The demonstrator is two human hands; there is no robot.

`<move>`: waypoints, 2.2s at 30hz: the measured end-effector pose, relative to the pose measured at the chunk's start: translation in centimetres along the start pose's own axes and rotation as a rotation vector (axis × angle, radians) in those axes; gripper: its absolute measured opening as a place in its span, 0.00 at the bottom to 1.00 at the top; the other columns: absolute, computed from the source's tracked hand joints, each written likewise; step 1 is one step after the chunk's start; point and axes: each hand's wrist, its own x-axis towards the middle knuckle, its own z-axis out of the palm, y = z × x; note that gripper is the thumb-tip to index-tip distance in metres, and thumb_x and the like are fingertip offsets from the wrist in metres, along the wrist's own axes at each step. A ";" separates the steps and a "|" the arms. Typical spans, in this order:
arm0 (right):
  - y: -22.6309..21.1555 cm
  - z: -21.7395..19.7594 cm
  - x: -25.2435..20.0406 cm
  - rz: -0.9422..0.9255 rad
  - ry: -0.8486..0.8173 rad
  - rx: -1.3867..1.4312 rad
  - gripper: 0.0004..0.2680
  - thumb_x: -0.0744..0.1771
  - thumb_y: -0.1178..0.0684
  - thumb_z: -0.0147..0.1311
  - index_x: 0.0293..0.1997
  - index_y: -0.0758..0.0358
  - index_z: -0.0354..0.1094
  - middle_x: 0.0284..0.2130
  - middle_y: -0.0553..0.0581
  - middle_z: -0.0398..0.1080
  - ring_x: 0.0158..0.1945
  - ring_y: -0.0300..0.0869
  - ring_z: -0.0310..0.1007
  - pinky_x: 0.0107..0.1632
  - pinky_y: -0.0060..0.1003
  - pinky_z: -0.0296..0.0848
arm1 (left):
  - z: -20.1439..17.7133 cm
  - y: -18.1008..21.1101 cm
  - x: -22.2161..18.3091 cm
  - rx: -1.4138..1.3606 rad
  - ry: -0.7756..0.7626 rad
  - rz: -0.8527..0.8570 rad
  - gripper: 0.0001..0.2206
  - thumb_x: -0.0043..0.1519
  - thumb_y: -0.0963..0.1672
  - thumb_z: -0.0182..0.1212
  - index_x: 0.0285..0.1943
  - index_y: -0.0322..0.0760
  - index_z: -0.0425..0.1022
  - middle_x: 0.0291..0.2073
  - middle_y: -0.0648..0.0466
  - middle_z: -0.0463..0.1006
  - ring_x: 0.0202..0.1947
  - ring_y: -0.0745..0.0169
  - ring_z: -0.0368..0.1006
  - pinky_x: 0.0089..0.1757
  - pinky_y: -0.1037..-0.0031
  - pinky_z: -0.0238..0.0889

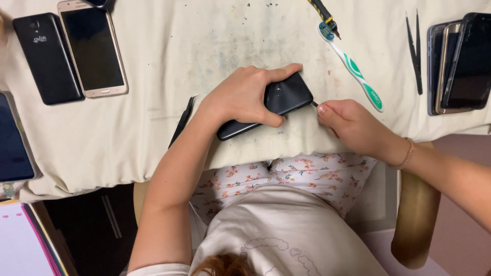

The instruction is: Using a small prying tool to separate the back cover from a smartphone frame during a repair process.

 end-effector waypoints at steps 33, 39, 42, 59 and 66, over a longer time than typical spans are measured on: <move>-4.9 -0.3 -3.4 -0.117 0.269 -0.186 0.15 0.74 0.48 0.38 0.33 0.58 0.70 0.19 0.47 0.61 0.26 0.37 0.55 0.36 0.33 0.57 | 0.5 -2.9 0.2 -0.449 0.017 0.361 0.37 0.69 0.55 0.60 0.82 0.54 0.40 0.81 0.50 0.53 0.80 0.53 0.55 0.71 0.68 0.49; -5.4 1.3 -3.3 -0.416 0.424 -0.140 0.09 0.74 0.58 0.42 0.45 0.63 0.73 0.19 0.48 0.56 0.24 0.37 0.49 0.33 0.32 0.54 | 1.4 -0.8 -0.1 -0.671 0.395 0.400 0.44 0.61 0.71 0.33 0.65 0.36 0.64 0.48 0.57 0.73 0.47 0.66 0.70 0.51 0.74 0.61; -6.3 1.9 -3.9 -0.502 0.465 -0.146 0.10 0.73 0.59 0.42 0.49 0.66 0.74 0.28 0.51 0.66 0.30 0.39 0.59 0.41 0.33 0.61 | 0.4 1.1 -1.2 -0.601 0.615 0.525 0.39 0.60 0.72 0.27 0.37 0.40 0.59 0.28 0.62 0.56 0.28 0.71 0.49 0.34 0.75 0.45; -11.2 3.3 -6.8 -0.683 0.230 -0.632 0.10 0.70 0.55 0.47 0.55 0.52 0.73 0.21 0.48 0.62 0.23 0.40 0.64 0.27 0.36 0.61 | 0.5 0.7 -1.2 -0.604 0.537 0.644 0.32 0.67 0.65 0.31 0.27 0.39 0.54 0.22 0.59 0.53 0.26 0.64 0.49 0.34 0.72 0.44; -11.8 3.0 -7.4 -0.675 0.251 -0.767 0.09 0.70 0.55 0.48 0.52 0.51 0.73 0.22 0.47 0.67 0.23 0.44 0.68 0.22 0.41 0.58 | 0.4 1.1 -1.6 -0.485 0.551 0.628 0.32 0.67 0.65 0.29 0.26 0.39 0.54 0.21 0.59 0.55 0.25 0.63 0.50 0.33 0.72 0.47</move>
